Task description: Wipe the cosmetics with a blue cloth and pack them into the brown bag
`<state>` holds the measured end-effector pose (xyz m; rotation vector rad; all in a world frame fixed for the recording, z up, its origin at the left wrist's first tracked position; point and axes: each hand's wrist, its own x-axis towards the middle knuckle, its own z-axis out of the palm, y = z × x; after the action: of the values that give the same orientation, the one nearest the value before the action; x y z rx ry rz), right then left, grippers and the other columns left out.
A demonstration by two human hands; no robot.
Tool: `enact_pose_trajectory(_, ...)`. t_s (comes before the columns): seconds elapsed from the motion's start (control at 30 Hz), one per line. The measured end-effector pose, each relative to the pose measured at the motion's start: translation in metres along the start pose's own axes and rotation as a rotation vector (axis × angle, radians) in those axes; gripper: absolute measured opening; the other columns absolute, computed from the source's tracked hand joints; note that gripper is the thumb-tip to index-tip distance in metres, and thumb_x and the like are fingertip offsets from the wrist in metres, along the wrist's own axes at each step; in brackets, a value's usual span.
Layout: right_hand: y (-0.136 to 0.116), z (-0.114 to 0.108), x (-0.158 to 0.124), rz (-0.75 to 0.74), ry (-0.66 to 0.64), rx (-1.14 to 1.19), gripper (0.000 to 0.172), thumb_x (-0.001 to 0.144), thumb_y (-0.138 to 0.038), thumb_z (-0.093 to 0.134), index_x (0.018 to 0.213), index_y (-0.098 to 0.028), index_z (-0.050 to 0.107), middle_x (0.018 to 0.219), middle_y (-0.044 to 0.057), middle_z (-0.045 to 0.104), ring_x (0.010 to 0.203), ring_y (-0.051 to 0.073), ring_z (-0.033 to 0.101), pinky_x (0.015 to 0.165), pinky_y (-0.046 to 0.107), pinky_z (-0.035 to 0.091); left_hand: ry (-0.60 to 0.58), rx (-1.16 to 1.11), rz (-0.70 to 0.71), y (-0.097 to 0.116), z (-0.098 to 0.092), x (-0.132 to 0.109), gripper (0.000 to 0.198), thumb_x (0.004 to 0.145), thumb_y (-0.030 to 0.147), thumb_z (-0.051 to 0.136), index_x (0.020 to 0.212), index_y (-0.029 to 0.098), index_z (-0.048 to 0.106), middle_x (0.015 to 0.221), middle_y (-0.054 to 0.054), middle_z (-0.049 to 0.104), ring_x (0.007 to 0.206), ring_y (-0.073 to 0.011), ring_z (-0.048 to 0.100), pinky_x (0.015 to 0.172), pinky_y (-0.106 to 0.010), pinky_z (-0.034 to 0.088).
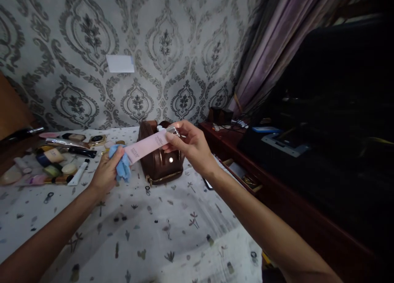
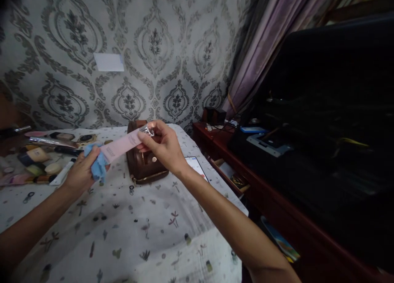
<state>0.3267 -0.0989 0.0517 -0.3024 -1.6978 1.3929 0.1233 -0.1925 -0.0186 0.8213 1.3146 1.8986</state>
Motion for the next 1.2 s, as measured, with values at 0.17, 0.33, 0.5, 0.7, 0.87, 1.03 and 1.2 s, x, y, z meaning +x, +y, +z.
enact_pose_trajectory(0.17, -0.008, -0.004, 0.008, -0.094, 0.047, -0.055, 0.034, 0.077, -0.043, 0.076, 0.091, -0.021, 0.053, 0.08, -0.003, 0.064, 0.066, 0.012, 0.067, 0.062, 0.025, 0.06, -0.049, -0.096, 0.029, 0.008, 0.02, 0.008, 0.039, 0.068, 0.043, 0.081, 0.059, 0.019, 0.051, 0.044, 0.007, 0.049, 0.034, -0.0067, 0.044, 0.035, -0.017, 0.041)
enact_pose_trajectory(0.33, -0.006, -0.007, 0.01, -0.103, 0.053, -0.025, 0.035, 0.076, -0.041, 0.077, 0.091, -0.021, 0.053, 0.081, -0.003, 0.064, 0.065, 0.011, 0.066, 0.063, 0.027, 0.06, -0.057, -0.124, 0.033, 0.01, 0.021, 0.011, 0.031, 0.068, 0.036, 0.082, 0.067, 0.018, 0.056, 0.045, 0.009, 0.048, 0.033, -0.0063, 0.044, 0.034, -0.017, 0.04)
enact_pose_trajectory(0.5, 0.008, -0.002, 0.003, -0.017, 0.029, -0.001, 0.039, 0.071, -0.043, 0.081, 0.086, -0.022, 0.053, 0.08, -0.002, 0.065, 0.066, 0.013, 0.067, 0.064, 0.029, 0.059, 0.001, -0.126, 0.038, 0.002, 0.006, 0.023, 0.034, 0.066, 0.041, 0.083, 0.07, 0.018, 0.058, 0.051, 0.007, 0.057, 0.039, -0.007, 0.051, 0.041, -0.017, 0.046)
enact_pose_trajectory(0.7, 0.037, 0.013, -0.024, 0.038, -0.025, -0.145, 0.03, 0.076, -0.036, 0.078, 0.087, -0.022, 0.055, 0.078, -0.001, 0.06, 0.067, 0.013, 0.058, 0.059, 0.025, 0.05, 0.09, -0.076, -0.04, -0.018, -0.02, 0.024, 0.044, 0.062, 0.048, 0.084, 0.06, 0.018, 0.052, 0.043, 0.009, 0.049, 0.035, -0.0061, 0.047, 0.043, -0.016, 0.048)
enact_pose_trajectory(0.87, 0.049, 0.011, -0.04, 0.114, -0.001, -0.17, 0.027, 0.078, -0.036, 0.076, 0.09, -0.022, 0.057, 0.075, -0.002, 0.06, 0.066, 0.013, 0.056, 0.059, 0.025, 0.048, 0.043, 0.033, -0.115, -0.028, -0.028, 0.017, 0.043, 0.065, 0.05, 0.08, 0.058, 0.017, 0.054, 0.042, 0.006, 0.051, 0.033, -0.0071, 0.045, 0.041, -0.018, 0.047)
enact_pose_trajectory(1.03, 0.048, -0.006, -0.041, 0.059, 0.108, -0.151, 0.03, 0.077, -0.038, 0.078, 0.095, -0.023, 0.061, 0.081, 0.0, 0.065, 0.073, 0.016, 0.062, 0.065, 0.028, 0.051, -0.071, 0.095, -0.141, -0.025, -0.016, 0.009, 0.039, 0.068, 0.05, 0.079, 0.069, 0.016, 0.062, 0.048, 0.002, 0.059, 0.037, -0.0108, 0.052, 0.037, -0.019, 0.045)
enact_pose_trajectory(1.2, 0.036, -0.026, -0.035, -0.016, 0.319, -0.177, 0.033, 0.072, -0.04, 0.082, 0.09, -0.022, 0.061, 0.08, 0.001, 0.067, 0.07, 0.016, 0.064, 0.065, 0.029, 0.053, -0.085, 0.082, -0.18, -0.017, 0.001, 0.007, 0.051, 0.057, 0.05, 0.086, 0.089, 0.016, 0.067, 0.068, 0.0, 0.069, 0.056, -0.0148, 0.064, 0.052, -0.023, 0.054)
